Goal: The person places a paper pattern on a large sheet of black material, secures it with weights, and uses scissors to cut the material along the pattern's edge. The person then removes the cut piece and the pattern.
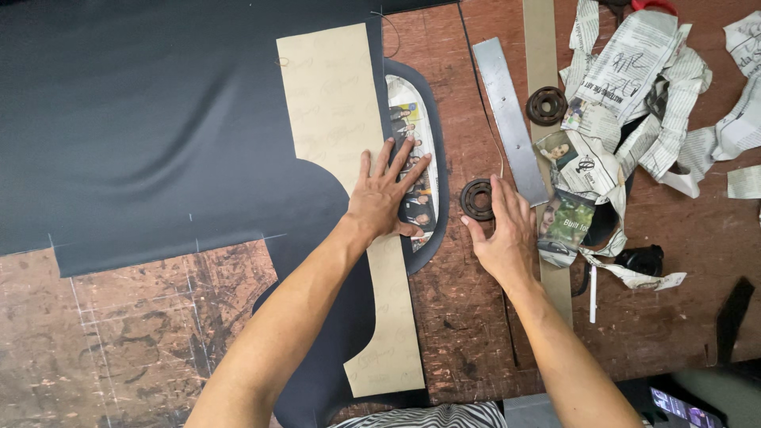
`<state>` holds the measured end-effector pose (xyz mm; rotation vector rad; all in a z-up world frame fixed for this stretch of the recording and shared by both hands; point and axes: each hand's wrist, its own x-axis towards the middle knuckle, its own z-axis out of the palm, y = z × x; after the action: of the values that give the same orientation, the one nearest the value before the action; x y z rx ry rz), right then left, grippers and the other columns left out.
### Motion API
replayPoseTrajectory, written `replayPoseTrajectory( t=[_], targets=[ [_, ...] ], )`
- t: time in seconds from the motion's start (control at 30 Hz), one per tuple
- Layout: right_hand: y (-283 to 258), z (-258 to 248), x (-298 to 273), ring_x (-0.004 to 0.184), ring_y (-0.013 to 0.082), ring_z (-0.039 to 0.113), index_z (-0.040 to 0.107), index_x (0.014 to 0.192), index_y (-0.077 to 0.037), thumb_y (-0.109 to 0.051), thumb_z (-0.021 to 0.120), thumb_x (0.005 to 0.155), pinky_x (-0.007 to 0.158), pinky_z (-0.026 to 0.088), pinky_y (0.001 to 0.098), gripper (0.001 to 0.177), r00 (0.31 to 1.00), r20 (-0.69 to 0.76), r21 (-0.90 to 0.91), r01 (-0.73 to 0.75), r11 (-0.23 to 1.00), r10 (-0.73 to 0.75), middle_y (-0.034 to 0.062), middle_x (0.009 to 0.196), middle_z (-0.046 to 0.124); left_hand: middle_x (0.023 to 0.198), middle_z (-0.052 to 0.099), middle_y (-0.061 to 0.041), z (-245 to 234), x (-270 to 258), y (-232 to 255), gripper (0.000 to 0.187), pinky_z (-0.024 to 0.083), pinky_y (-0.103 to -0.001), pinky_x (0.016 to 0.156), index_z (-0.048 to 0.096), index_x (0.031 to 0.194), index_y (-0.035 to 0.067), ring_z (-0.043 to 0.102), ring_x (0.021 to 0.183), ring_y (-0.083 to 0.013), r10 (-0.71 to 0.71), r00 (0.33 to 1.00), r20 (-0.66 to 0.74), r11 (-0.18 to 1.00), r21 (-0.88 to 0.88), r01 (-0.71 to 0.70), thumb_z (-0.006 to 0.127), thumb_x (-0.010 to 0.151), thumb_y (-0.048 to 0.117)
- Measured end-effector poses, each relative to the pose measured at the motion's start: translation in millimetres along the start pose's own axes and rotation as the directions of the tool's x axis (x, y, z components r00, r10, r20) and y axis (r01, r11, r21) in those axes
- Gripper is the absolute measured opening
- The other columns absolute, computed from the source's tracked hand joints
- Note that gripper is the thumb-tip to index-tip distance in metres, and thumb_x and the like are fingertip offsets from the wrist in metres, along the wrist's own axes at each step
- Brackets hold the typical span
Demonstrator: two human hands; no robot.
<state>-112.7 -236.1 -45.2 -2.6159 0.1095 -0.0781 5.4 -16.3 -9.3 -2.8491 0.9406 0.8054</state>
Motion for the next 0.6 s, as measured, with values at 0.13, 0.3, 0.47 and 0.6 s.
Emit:
replayPoseTrajectory(
  t=[0.13, 0.3, 0.47, 0.6],
  targets=[
    [-2.3, -1.2, 0.0, 0.142, 0.0360, 0.043, 0.039, 0.157, -0.002, -0.031, 0.081, 0.085, 0.114, 0.034, 0.0501, 0.088, 1.000, 0.004, 0.009, -0.012, 1.000, 0.012, 0.0192, 0.155, 0.048, 0.172, 0.002, -0.009, -0.2, -0.4, -1.0, 0.153, 0.015, -0.065, 0.122, 0.006, 0.163, 0.033, 0.005, 0.156, -0.0392, 0.003, 1.000, -0.013, 1.000, 0.003, -0.003, 0.089, 0.043, 0.076],
    [-2.3, -1.7, -0.6, 0.141, 0.0367, 0.043, 0.039, 0.157, -0.002, -0.031, 0.081, 0.085, 0.114, 0.034, 0.0500, 0.088, 1.000, -0.002, 0.011, -0.004, 1.000, 0.004, 0.0197, 0.154, 0.049, 0.171, 0.001, -0.008, -0.6, 0.1, -0.6, 0.153, 0.014, -0.065, 0.122, 0.006, 0.163, 0.033, 0.004, 0.156, -0.0396, 0.002, 1.000, -0.007, 1.000, -0.013, -0.002, 0.089, 0.042, 0.077],
    [-1.4, -1.0, -1.1, 0.142, 0.0371, 0.043, 0.040, 0.157, -0.002, -0.030, 0.081, 0.086, 0.115, 0.034, 0.0499, 0.087, 1.000, -0.018, 0.018, 0.012, 1.000, -0.012, 0.0195, 0.155, 0.049, 0.171, 0.001, -0.008, -0.7, 1.5, -0.6, 0.153, 0.014, -0.065, 0.123, 0.006, 0.162, 0.034, 0.005, 0.156, -0.0398, 0.000, 1.000, 0.007, 1.000, -0.012, 0.000, 0.090, 0.041, 0.077],
    [-1.5, -0.8, -2.3, 0.142, 0.0374, 0.043, 0.039, 0.157, -0.002, -0.029, 0.081, 0.086, 0.114, 0.034, 0.0503, 0.087, 1.000, -0.021, 0.038, 0.011, 0.999, -0.010, 0.0201, 0.155, 0.048, 0.171, 0.004, -0.009, 1.7, 0.0, -1.7, 0.153, 0.015, -0.065, 0.122, 0.008, 0.163, 0.033, 0.007, 0.156, -0.0397, 0.010, 0.999, -0.036, 1.000, -0.015, -0.011, 0.091, 0.042, 0.074]
  ],
)
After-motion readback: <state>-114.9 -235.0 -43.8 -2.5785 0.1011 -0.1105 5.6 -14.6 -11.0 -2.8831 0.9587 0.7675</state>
